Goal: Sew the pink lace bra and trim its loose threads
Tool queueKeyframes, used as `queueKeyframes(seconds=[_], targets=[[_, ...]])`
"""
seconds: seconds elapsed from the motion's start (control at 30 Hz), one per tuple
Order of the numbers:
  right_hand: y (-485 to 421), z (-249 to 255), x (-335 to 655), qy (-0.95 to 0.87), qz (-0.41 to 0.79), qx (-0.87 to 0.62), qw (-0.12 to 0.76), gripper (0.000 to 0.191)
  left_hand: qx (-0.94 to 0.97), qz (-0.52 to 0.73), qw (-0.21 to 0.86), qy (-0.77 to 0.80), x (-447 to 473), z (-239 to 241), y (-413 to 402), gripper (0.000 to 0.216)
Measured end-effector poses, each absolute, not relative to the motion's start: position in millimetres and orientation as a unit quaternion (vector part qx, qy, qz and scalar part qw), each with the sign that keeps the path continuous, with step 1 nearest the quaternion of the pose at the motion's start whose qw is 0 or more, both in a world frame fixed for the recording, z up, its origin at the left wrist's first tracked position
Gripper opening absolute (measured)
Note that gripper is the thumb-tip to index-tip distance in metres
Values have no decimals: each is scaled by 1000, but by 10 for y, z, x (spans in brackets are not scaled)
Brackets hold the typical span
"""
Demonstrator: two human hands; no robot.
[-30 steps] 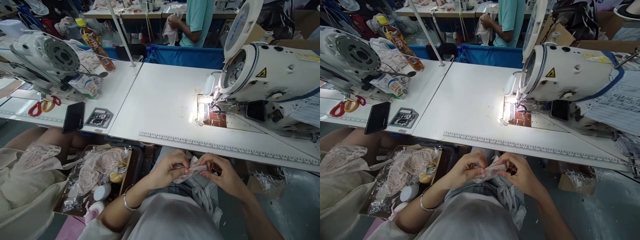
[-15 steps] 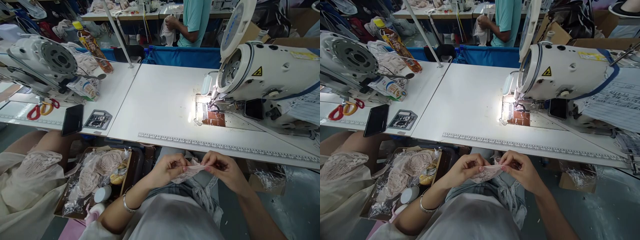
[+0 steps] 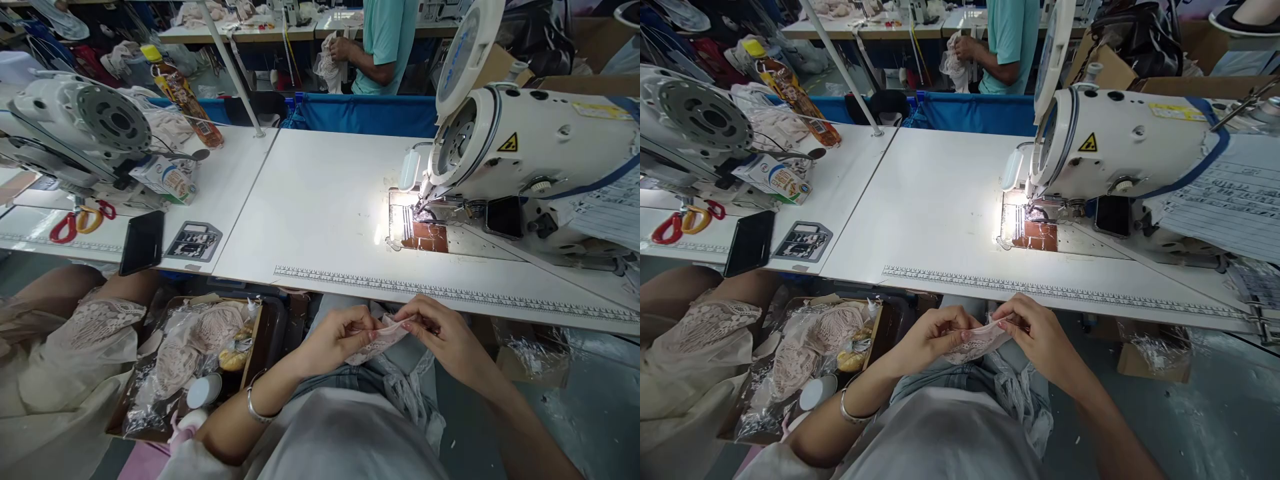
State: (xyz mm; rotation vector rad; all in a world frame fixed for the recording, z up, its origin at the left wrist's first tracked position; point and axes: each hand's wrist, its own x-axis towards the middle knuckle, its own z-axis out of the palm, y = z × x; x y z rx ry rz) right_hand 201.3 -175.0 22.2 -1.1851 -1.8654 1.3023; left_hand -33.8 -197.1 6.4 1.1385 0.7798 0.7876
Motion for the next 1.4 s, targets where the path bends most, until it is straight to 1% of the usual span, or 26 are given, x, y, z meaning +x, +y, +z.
queueKeyframes(seconds=[0.07, 0.13, 0.23, 0.3, 0.4, 0.47, 0.57, 0.7, 0.77, 0.83, 1.03, 1.13, 1.2, 1.33, 1.4], targets=[[-1737, 246, 2030, -698, 505, -419, 286, 41, 534, 357, 679, 356, -341, 97, -1949, 30], [-1733, 264, 2059, -667, 572, -393, 273, 40, 548, 361, 663, 361, -346, 109, -1925, 30], [-1740, 281, 2095, -613, 642, -383, 254, 37, 517, 361, 687, 362, -348, 77, -1902, 36], [-1743, 297, 2105, -601, 637, -402, 266, 39, 495, 359, 704, 362, -342, 45, -1895, 39], [-1748, 333, 2100, -611, 611, -423, 274, 41, 506, 355, 696, 364, -327, 37, -1891, 39], [-1759, 352, 2078, -622, 592, -433, 275, 39, 536, 347, 672, 376, -306, 65, -1891, 36], [-1793, 359, 2009, -638, 563, -444, 279, 32, 597, 339, 610, 395, -230, 105, -1904, 25], [-1836, 333, 1916, -659, 535, -446, 284, 26, 630, 354, 544, 427, -63, 70, -1941, 29], [-1842, 316, 1909, -662, 529, -443, 291, 24, 603, 369, 543, 454, 4, 33, -1955, 39], [-1835, 305, 1927, -663, 530, -436, 301, 23, 576, 379, 554, 466, 39, 11, -1960, 43], [-1802, 322, 1947, -657, 525, -432, 326, 20, 544, 376, 580, 475, 45, 47, -1943, 34], [-1809, 304, 1940, -666, 508, -431, 335, 24, 539, 375, 586, 475, 42, 64, -1937, 35], [-1828, 258, 1965, -656, 520, -426, 343, 30, 525, 379, 599, 471, 32, 69, -1931, 35], [-1899, 127, 2061, -618, 521, -453, 376, 51, 492, 382, 631, 462, -8, 79, -1911, 34], [-1939, 73, 2091, -625, 512, -463, 363, 61, 484, 379, 640, 461, -24, 84, -1903, 35]])
